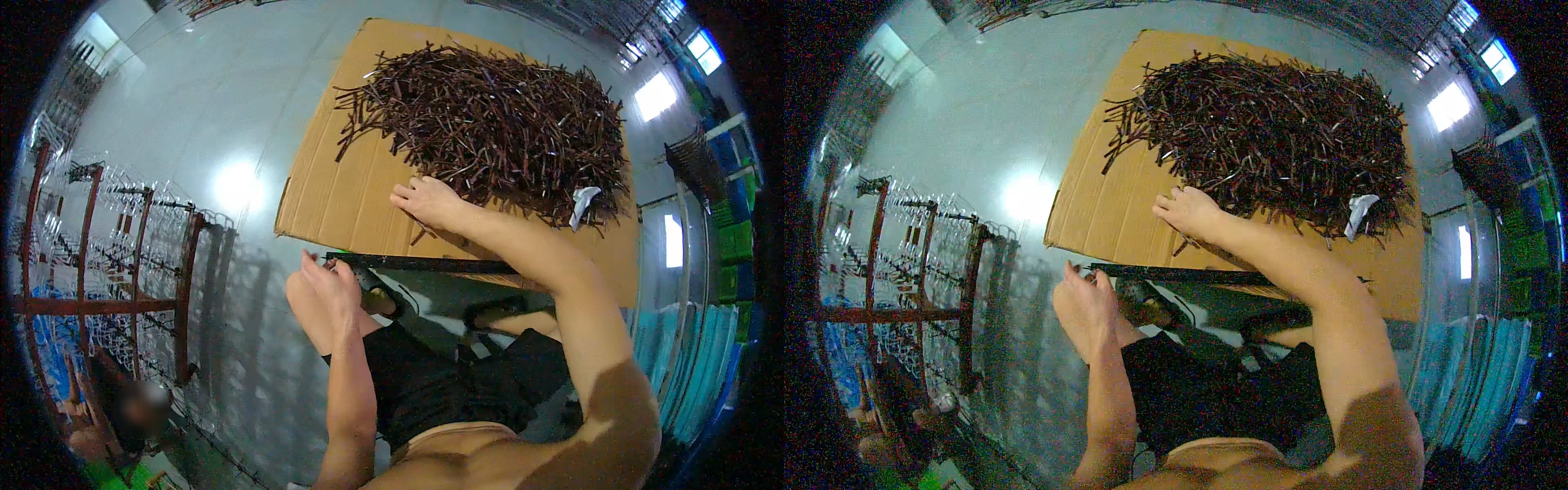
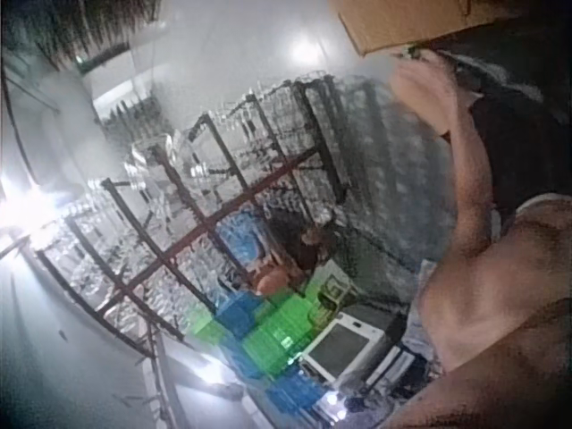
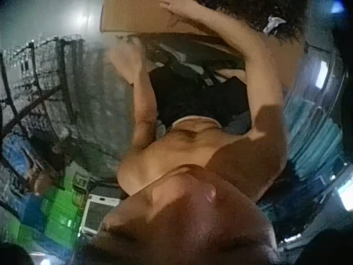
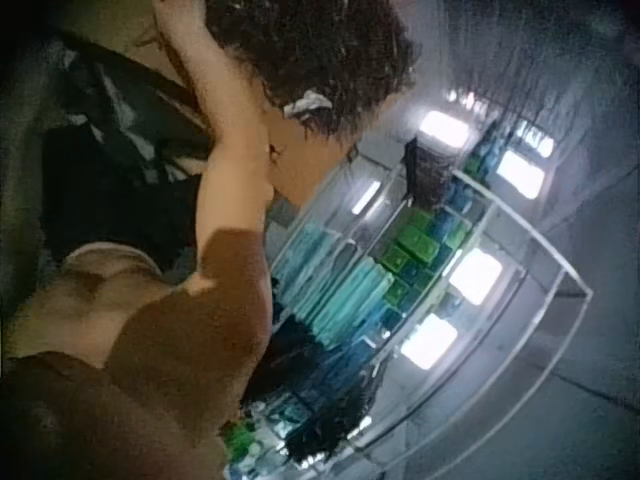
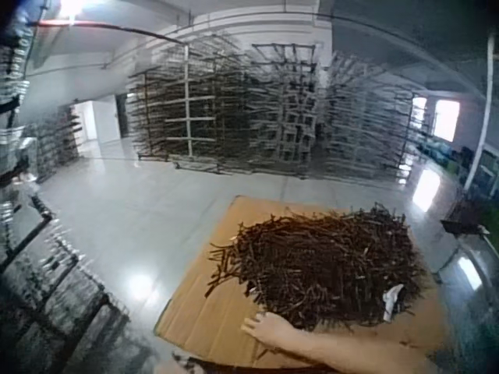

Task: The person sits on the floor and repeatedly picks up thin wire pieces from a cardboard box, then inserts them into slots on a black plastic hanger base. Completed hangers are placed on a nearby rack.

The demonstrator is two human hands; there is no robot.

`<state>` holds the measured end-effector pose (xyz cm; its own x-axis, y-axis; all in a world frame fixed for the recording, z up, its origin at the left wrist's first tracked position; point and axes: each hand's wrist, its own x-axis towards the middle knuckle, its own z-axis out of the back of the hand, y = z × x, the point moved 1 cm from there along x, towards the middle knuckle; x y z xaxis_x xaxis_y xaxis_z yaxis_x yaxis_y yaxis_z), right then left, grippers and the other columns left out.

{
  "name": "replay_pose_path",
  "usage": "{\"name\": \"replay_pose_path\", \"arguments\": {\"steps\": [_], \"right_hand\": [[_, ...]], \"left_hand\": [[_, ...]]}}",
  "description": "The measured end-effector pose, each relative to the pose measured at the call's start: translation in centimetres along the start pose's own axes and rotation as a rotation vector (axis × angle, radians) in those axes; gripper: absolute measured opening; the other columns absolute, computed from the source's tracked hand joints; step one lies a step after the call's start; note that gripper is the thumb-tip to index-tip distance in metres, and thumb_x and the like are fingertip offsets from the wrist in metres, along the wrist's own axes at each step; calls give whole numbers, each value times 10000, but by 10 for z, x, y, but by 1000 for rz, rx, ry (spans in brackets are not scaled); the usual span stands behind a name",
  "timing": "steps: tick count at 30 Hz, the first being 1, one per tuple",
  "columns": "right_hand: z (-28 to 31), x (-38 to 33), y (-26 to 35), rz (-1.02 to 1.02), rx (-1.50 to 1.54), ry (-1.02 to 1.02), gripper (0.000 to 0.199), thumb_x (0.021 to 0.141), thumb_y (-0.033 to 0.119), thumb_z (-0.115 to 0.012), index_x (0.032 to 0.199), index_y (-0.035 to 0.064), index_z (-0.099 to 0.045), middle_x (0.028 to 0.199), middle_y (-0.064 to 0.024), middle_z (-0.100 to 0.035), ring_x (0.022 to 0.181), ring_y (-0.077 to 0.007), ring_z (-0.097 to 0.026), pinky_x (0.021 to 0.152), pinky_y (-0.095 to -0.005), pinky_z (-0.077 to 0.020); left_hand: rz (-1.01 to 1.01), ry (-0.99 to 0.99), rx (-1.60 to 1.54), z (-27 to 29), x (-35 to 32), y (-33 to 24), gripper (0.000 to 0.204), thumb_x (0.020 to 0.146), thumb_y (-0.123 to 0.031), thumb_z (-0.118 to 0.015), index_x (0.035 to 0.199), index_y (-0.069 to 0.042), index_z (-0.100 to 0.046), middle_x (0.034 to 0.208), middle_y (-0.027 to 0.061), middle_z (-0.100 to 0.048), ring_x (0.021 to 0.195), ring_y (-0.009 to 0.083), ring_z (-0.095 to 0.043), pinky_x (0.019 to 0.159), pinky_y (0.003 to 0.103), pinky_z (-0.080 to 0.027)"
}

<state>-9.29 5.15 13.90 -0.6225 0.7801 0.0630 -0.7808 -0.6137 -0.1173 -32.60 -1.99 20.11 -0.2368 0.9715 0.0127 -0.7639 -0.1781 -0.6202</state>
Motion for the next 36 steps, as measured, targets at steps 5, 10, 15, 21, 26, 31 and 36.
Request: {"name": "replay_pose_path", "arguments": {"steps": [5,10,15,21,26,31,36], "right_hand": [[-10,17,-11,14,4,173,174,823,117,-542,994,81,-548,1000,-89,-571,913,-281,-607,753,-389,-502],[-6,31,-13,-331,442,55,213,816,137,-593,990,17,-565,973,-129,-586,908,-334,-612,759,-424,-499],[5,43,11,-847,1259,-126,288,830,284,-670,881,0,-678,728,-83,-675,647,-160,-625,642,-308,-490],[10,65,47,-806,1377,-419,257,815,248,-690,892,3,-667,771,-82,-683,684,-148,-638,644,-290,-493],[17,71,52,-790,1266,-422,233,811,231,-696,887,12,-665,777,-84,-681,704,-147,-635,646,-294,-492],[24,73,56,-735,1338,-508,253,820,225,-690,917,-4,-643,796,-99,-679,714,-181,-639,658,-301,-498],[15,78,54,-737,1270,-489,181,834,186,-690,892,18,-652,786,-53,-677,700,-124,-621,645,-278,-495]], "left_hand": [[16,48,-502,-53,34,47,336,831,-45,-569,1149,64,-570,1026,203,-649,930,286,-641,829,354,-496],[-33,101,-509,-79,69,31,270,852,-77,-578,1086,56,-602,985,171,-675,925,257,-652,840,336,-492],[21,80,-758,-97,67,24,219,849,-114,-632,1010,35,-636,915,157,-691,828,221,-676,747,300,-519],[-48,-67,-612,-93,62,22,186,838,-140,-655,936,14,-690,832,151,-702,756,218,-689,706,303,-529],[-144,-115,-491,-98,65,24,183,839,-143,-665,957,-10,-708,857,140,-709,765,211,-694,695,300,-521],[-184,-186,-506,-110,66,26,145,822,-157,-659,905,-46,-700,798,149,-682,698,293,-667,630,356,-519],[-210,-197,-425,-104,66,19,145,830,-159,-652,916,-52,-698,803,150,-680,696,304,-663,627,367,-516]]}}
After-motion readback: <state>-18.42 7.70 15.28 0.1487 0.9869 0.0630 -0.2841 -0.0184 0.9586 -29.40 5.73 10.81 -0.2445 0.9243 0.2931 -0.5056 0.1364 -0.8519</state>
